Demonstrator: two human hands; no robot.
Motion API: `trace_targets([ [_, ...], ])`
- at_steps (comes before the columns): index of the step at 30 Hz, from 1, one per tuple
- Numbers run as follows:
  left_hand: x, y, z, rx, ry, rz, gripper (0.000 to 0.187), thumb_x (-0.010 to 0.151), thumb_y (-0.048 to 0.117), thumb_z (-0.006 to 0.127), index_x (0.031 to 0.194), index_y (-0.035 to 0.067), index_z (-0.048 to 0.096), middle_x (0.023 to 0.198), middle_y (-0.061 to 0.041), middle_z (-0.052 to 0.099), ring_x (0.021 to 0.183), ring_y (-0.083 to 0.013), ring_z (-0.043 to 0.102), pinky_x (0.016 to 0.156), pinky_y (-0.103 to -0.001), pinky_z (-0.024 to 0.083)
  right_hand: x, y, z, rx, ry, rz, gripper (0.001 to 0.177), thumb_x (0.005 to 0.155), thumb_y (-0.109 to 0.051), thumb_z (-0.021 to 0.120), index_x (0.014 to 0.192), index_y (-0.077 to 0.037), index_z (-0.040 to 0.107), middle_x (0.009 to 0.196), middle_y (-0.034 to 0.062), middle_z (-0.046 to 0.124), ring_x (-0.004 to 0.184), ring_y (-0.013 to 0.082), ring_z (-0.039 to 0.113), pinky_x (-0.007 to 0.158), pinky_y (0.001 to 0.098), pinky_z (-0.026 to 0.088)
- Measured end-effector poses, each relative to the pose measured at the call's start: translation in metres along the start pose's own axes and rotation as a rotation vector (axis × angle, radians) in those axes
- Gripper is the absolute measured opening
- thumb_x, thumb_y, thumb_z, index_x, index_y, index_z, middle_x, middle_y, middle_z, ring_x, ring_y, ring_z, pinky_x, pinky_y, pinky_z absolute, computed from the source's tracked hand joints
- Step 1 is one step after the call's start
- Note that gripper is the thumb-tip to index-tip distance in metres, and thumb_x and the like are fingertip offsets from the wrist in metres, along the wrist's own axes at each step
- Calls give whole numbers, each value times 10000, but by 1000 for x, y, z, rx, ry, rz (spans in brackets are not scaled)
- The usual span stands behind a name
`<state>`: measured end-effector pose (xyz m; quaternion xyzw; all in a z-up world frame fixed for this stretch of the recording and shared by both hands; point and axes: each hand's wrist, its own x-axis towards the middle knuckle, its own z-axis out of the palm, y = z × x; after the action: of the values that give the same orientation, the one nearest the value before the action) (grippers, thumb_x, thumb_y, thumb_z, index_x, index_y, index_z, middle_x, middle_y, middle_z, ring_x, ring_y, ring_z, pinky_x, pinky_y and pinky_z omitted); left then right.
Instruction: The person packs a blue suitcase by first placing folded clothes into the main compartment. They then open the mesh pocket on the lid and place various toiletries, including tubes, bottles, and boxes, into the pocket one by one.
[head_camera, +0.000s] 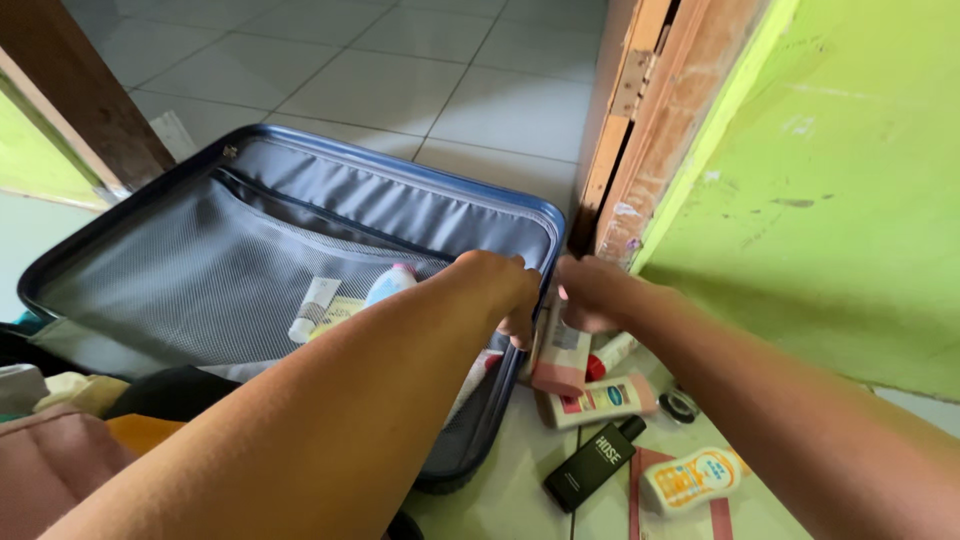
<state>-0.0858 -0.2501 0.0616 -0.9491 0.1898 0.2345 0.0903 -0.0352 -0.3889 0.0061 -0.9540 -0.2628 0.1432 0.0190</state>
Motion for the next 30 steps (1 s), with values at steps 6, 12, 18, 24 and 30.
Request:
trace_targets([
  [6, 5, 4, -5, -100, -87, -57, 821, 647, 439, 697, 1313, 115, 342, 1297, -96, 401, 1081, -305, 531, 841, -432, 479, 8, 25, 56, -141, -257, 5, 527, 654, -131, 627, 1153, -93, 461, 1161, 88, 513, 1138, 197, 446, 1017, 347, 286],
  [12, 13, 4, -1, -194, -118, -114, 1023, 636, 412, 718, 1390, 118, 93, 1353, -150, 303, 1098, -358, 509, 839, -466, 481, 3, 15, 74, -429, -465, -98, 426, 764, -223, 538, 1188, -180, 552, 1224, 79, 534, 1138, 255, 477, 999, 366, 339],
  [18, 21, 8, 14, -79, 72, -28, 1050, 561, 391, 795, 1363, 158, 158, 1376, -112, 226, 1274, -343, 238, 892, -544, 382, -22, 4, 70, -267, -38, -80, 778, 660, -297, 683, 1316, -355, 269, 1397, 10, 264, 1086, 339, 445, 820, 387, 480],
  [24, 21, 16, 20, 93, 185, 71, 1006, 496, 443, 804, 1332, 193, 305, 1394, -104, 231, 1290, -318, 188, 937, -527, 293, -33, 10, 62, -317, 80, -289, 354, 828, -190, 519, 1144, -348, 531, 1124, 6, 565, 1030, 273, 520, 742, 384, 506],
  [30, 7, 16, 3, -21, 156, 63, 1020, 467, 491, 819, 1314, 214, 323, 1433, -122, 144, 1322, -336, 86, 964, -549, 233, -40, -10, -13, -485, -224, -157, 213, 767, -298, 595, 967, -224, 601, 994, 13, 594, 1095, 233, 444, 867, 410, 398],
])
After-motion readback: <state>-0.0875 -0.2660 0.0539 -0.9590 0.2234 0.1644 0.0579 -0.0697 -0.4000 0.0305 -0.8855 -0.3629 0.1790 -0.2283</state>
